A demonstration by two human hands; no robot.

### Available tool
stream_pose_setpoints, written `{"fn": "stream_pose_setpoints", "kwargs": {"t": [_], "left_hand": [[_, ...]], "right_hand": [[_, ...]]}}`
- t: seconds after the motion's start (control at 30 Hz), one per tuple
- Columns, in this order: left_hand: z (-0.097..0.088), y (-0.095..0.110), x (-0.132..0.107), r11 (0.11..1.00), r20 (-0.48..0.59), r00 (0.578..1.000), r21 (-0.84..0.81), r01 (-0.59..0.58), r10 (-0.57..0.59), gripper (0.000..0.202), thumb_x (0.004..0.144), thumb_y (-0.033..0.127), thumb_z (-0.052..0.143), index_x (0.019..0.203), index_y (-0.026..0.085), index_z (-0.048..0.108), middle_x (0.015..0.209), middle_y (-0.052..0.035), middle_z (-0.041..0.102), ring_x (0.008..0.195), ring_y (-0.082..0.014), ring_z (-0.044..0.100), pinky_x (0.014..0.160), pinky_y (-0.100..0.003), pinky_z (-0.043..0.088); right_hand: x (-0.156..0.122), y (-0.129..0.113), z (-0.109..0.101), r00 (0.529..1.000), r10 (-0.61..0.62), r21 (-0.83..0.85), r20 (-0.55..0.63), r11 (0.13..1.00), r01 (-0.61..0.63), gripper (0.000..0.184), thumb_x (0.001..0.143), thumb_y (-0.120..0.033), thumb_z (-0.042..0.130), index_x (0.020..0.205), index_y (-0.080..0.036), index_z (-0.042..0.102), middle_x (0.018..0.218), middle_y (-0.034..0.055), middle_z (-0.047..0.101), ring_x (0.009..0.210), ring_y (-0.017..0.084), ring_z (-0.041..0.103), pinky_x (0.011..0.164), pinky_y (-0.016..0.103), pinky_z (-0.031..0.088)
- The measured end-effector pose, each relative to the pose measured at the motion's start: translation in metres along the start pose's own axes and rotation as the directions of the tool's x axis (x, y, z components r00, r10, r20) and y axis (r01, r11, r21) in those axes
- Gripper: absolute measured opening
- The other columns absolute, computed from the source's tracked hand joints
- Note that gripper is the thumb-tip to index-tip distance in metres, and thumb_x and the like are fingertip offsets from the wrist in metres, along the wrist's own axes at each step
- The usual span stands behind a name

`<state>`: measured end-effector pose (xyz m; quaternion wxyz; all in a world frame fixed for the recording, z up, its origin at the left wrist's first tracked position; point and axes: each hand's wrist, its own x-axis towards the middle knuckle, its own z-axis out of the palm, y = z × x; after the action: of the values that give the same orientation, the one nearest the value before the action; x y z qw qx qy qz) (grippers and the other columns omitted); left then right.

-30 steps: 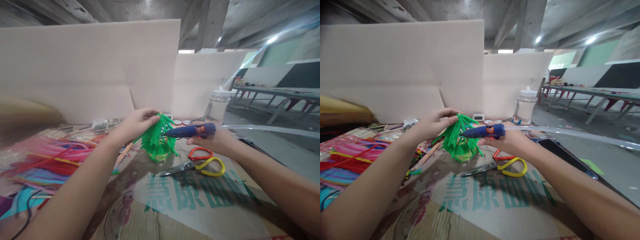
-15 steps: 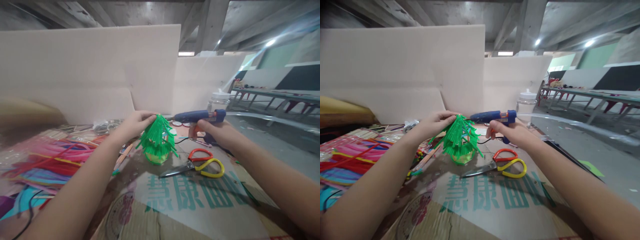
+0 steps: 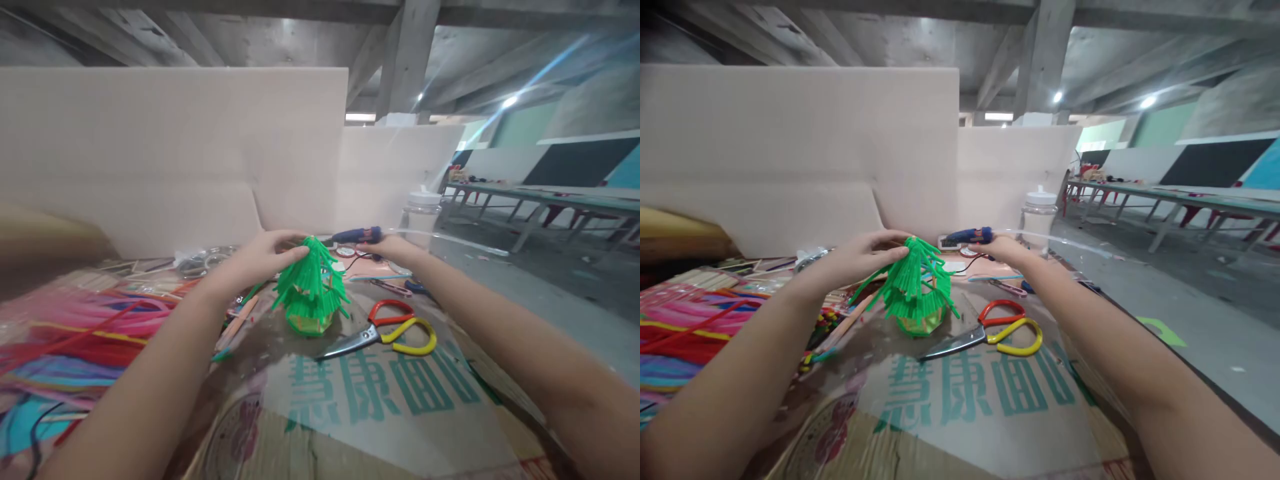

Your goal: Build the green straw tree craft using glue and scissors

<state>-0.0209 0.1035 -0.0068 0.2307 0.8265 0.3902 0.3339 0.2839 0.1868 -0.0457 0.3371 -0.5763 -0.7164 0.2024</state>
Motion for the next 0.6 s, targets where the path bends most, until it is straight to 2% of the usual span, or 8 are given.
{"fn": "stream_pose_setpoints", "kwargs": {"t": [0.07,0.17,0.33,0.43,0.6], "left_hand": [[-0.001,-0.001,0.0,1.0,0.003,1.0,0.001,0.009,-0.009,0.043,0.087,0.044,0.057,0.122,0.019,0.063,0.122,-0.0057,0.068,0.11,-0.0236,0.064,0.093,-0.034,0.05],[-0.002,-0.003,-0.001,1.0,0.013,1.0,0.006,-0.004,0.004,0.04,0.087,0.04,0.056,0.122,0.02,0.063,0.122,-0.0052,0.068,0.11,-0.0231,0.063,0.095,-0.034,0.05],[-0.001,-0.004,-0.002,0.999,0.064,0.997,-0.03,-0.031,0.032,0.038,0.087,0.035,0.054,0.121,0.02,0.062,0.12,-0.0049,0.067,0.11,-0.0238,0.063,0.096,-0.035,0.05],[-0.002,-0.006,-0.002,0.999,0.08,0.996,-0.033,-0.03,0.032,0.04,0.087,0.035,0.053,0.123,0.02,0.062,0.121,-0.0057,0.067,0.112,-0.0253,0.061,0.098,-0.038,0.049],[-0.003,-0.012,0.0,0.999,0.074,0.996,0.005,-0.046,0.045,0.044,0.087,0.04,0.054,0.125,0.02,0.062,0.124,-0.0084,0.066,0.114,-0.0272,0.06,0.101,-0.04,0.047]], "right_hand": [[0.017,0.008,0.011,0.997,0.06,-0.029,0.049,0.998,-0.058,0.044,0.07,-0.049,0.079,0.098,-0.016,0.074,0.083,0.0062,0.073,0.076,0.021,0.063,0.063,0.028,0.047],[0.032,0.017,0.033,0.987,0.125,-0.058,0.097,0.991,-0.12,0.035,0.073,-0.039,0.079,0.097,-0.015,0.073,0.089,0.0065,0.073,0.084,0.023,0.064,0.073,0.03,0.05],[0.038,0.029,0.068,0.971,0.188,-0.037,0.145,0.982,-0.185,0.036,0.093,-0.035,0.06,0.122,-0.015,0.059,0.122,0.0092,0.061,0.104,0.023,0.062,0.086,0.043,0.054],[0.039,0.035,0.075,0.96,0.212,-0.023,0.183,0.977,-0.211,0.037,0.093,-0.036,0.059,0.123,-0.015,0.058,0.123,0.0091,0.06,0.105,0.024,0.062,0.087,0.043,0.054],[0.038,0.041,0.067,0.943,0.199,-0.036,0.266,0.98,-0.196,0.034,0.094,-0.036,0.058,0.121,-0.016,0.059,0.122,0.0085,0.061,0.103,0.023,0.062,0.087,0.042,0.054]]}}
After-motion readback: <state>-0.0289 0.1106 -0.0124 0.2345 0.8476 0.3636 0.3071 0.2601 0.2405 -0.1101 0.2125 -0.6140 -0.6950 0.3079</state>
